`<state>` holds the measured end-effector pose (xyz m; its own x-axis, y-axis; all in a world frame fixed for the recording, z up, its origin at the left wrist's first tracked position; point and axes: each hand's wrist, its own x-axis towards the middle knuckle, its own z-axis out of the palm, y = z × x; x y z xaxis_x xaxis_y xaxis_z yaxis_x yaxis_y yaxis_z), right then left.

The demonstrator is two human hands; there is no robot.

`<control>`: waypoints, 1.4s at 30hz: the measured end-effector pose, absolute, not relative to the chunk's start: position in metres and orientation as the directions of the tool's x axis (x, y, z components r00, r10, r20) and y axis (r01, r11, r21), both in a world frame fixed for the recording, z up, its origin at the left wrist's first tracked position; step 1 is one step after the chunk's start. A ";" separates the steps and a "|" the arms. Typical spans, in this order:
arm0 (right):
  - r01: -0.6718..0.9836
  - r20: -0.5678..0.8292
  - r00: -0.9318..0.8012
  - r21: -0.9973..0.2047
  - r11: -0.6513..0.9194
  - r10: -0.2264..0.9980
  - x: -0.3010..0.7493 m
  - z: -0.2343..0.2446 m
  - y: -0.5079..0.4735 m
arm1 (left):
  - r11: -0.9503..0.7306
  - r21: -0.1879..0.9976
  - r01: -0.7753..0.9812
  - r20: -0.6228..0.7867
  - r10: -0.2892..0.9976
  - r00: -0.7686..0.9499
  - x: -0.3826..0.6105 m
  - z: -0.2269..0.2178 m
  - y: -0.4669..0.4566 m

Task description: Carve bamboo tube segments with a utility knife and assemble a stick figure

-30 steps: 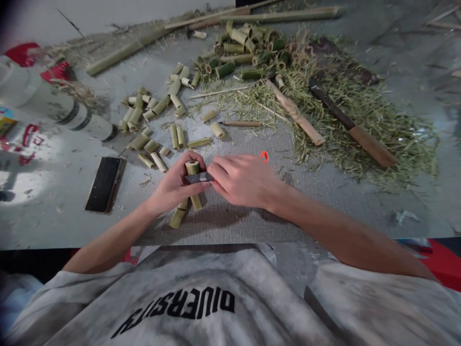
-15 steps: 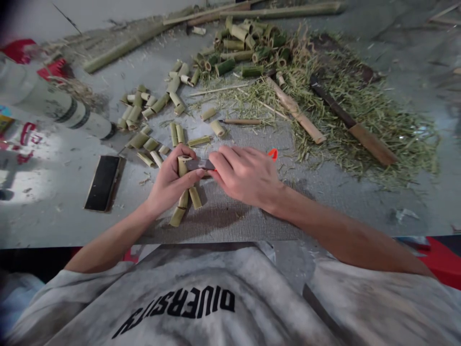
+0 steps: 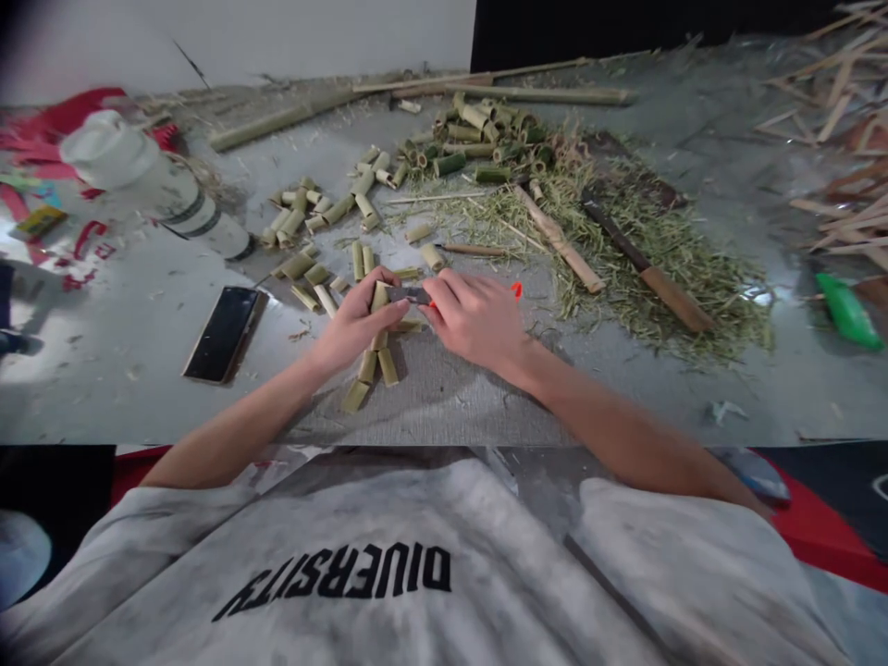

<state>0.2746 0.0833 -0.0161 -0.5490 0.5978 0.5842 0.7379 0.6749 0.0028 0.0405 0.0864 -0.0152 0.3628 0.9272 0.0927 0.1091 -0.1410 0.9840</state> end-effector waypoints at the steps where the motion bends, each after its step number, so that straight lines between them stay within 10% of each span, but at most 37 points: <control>1: 0.741 0.582 -0.545 -0.002 0.672 0.603 0.275 -0.017 0.084 | -0.143 0.984 0.101 0.097 0.925 0.368 0.041 -0.016 0.088; 18: 0.787 0.634 -0.287 -0.270 0.554 0.718 0.276 0.026 0.107 | 0.085 0.972 -0.218 0.035 0.868 0.495 0.044 0.008 0.108; 42: 0.616 0.590 -0.524 -0.235 0.752 0.614 0.289 -0.002 0.083 | -0.600 0.764 0.238 0.466 0.767 0.440 0.020 -0.004 0.093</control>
